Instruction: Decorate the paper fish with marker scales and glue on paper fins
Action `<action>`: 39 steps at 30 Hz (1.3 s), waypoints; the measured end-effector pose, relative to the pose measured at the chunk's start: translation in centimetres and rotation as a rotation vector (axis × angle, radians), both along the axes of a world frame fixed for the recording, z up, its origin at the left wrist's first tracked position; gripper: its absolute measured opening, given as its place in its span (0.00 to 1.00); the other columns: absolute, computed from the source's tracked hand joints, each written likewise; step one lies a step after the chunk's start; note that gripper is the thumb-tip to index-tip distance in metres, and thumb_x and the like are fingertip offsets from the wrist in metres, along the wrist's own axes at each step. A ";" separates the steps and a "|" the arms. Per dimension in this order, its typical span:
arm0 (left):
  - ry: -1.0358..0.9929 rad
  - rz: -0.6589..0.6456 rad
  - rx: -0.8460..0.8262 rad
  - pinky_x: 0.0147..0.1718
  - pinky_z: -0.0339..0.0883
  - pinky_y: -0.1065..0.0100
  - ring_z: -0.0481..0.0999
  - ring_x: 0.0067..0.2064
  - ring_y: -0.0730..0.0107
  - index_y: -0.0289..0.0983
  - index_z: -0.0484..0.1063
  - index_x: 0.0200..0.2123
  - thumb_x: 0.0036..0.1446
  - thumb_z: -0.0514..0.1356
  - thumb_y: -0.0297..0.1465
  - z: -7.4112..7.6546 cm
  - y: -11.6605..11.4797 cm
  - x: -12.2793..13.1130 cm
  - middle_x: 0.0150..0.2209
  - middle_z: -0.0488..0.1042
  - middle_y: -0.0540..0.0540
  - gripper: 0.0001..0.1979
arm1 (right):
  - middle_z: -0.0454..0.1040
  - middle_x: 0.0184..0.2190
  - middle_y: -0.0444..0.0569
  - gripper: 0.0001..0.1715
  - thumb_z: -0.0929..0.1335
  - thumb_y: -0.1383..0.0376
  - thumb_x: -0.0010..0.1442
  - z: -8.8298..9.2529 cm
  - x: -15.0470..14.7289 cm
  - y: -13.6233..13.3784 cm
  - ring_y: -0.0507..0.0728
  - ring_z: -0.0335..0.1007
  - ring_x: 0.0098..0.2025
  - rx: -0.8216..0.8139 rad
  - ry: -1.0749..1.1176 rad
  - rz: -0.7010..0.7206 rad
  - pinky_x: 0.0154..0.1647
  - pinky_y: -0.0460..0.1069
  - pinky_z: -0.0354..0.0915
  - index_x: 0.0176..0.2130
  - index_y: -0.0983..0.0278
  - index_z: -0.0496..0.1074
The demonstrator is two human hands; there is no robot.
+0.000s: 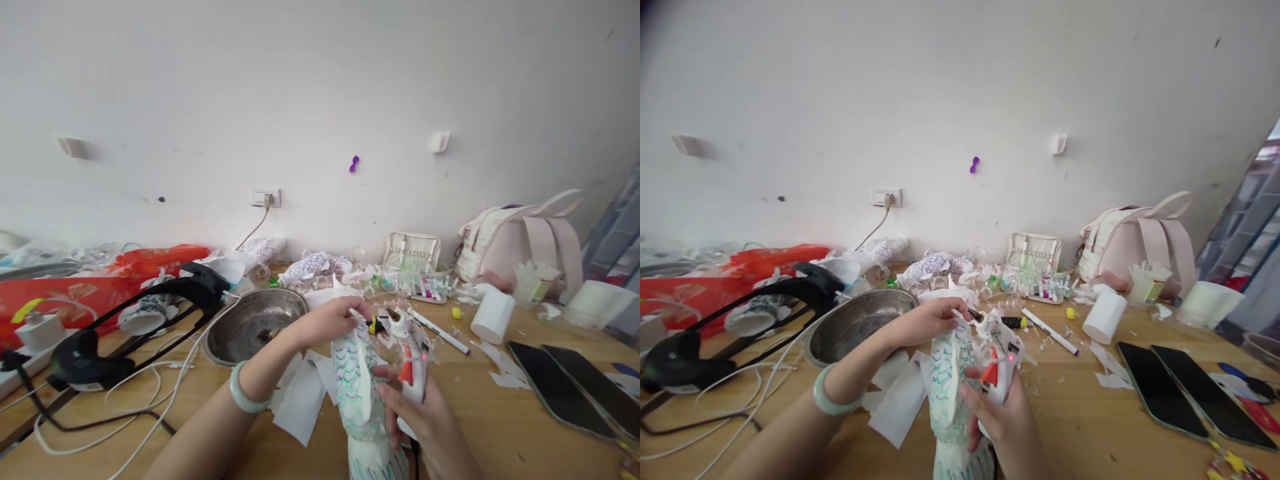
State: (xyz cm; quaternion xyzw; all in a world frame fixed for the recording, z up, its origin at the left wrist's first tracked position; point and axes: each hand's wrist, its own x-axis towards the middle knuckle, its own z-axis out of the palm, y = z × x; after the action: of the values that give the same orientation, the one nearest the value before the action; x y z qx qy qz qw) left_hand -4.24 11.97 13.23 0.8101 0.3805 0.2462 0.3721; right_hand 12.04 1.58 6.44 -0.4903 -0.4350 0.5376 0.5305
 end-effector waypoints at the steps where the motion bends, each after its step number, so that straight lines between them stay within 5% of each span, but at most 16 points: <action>1: -0.003 0.012 0.005 0.30 0.59 0.71 0.64 0.30 0.73 0.38 0.71 0.37 0.50 0.52 0.20 -0.1 0.1 0.1 0.29 0.69 0.52 0.14 | 0.64 0.10 0.35 0.36 0.75 0.49 0.41 0.0 0.0 0.1 0.50 0.58 0.09 0.005 -0.006 -0.004 0.09 0.42 0.54 0.43 0.64 0.63; 12: 0.018 0.071 0.043 0.28 0.59 0.72 0.65 0.30 0.72 0.38 0.73 0.37 0.48 0.51 0.19 0.0 -0.7 0.2 0.24 0.67 0.53 0.16 | 0.62 0.09 0.32 0.24 0.73 0.57 0.43 0.6 -0.3 0.4 0.48 0.57 0.10 0.028 -0.085 -0.001 0.10 0.41 0.56 0.36 0.62 0.59; 19: 0.010 0.059 0.021 0.25 0.56 0.72 0.61 0.25 0.75 0.38 0.72 0.37 0.49 0.51 0.20 -0.1 -0.6 0.2 0.23 0.65 0.54 0.15 | 0.62 0.09 0.31 0.33 0.73 0.58 0.42 0.7 -0.1 0.5 0.49 0.56 0.10 0.041 -0.056 -0.001 0.10 0.41 0.54 0.45 0.64 0.57; 28: -0.111 -0.024 -0.173 0.27 0.57 0.71 0.64 0.28 0.75 0.36 0.71 0.34 0.51 0.57 0.30 -0.5 0.5 0.0 0.30 0.70 0.52 0.07 | 0.64 0.10 0.34 0.28 0.72 0.47 0.47 1.6 0.0 -0.6 0.45 0.54 0.11 0.033 -0.018 -0.100 0.12 0.39 0.52 0.36 0.62 0.58; 34: -0.088 -0.114 -0.199 0.33 0.60 0.70 0.67 0.34 0.72 0.38 0.72 0.37 0.49 0.62 0.33 0.1 0.6 -0.6 0.35 0.71 0.51 0.10 | 0.63 0.09 0.34 0.33 0.71 0.45 0.46 -0.7 2.1 -1.5 0.47 0.54 0.11 0.037 -0.130 -0.253 0.13 0.40 0.53 0.40 0.63 0.60; 39: -0.044 -0.264 -0.254 0.39 0.62 0.68 0.68 0.40 0.68 0.41 0.71 0.38 0.41 0.68 0.32 0.5 0.7 -1.2 0.38 0.69 0.52 0.18 | 0.62 0.10 0.34 0.26 0.67 0.43 0.48 -2.1 3.6 -2.4 0.50 0.58 0.13 0.015 -0.353 -0.363 0.16 0.44 0.57 0.33 0.60 0.59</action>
State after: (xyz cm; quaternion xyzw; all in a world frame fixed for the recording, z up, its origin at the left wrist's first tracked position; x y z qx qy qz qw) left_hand -5.41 12.69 13.75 0.7940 0.2904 0.1629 0.5087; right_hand 15.67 -0.85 4.33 -0.6427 -0.4299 0.3363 0.5377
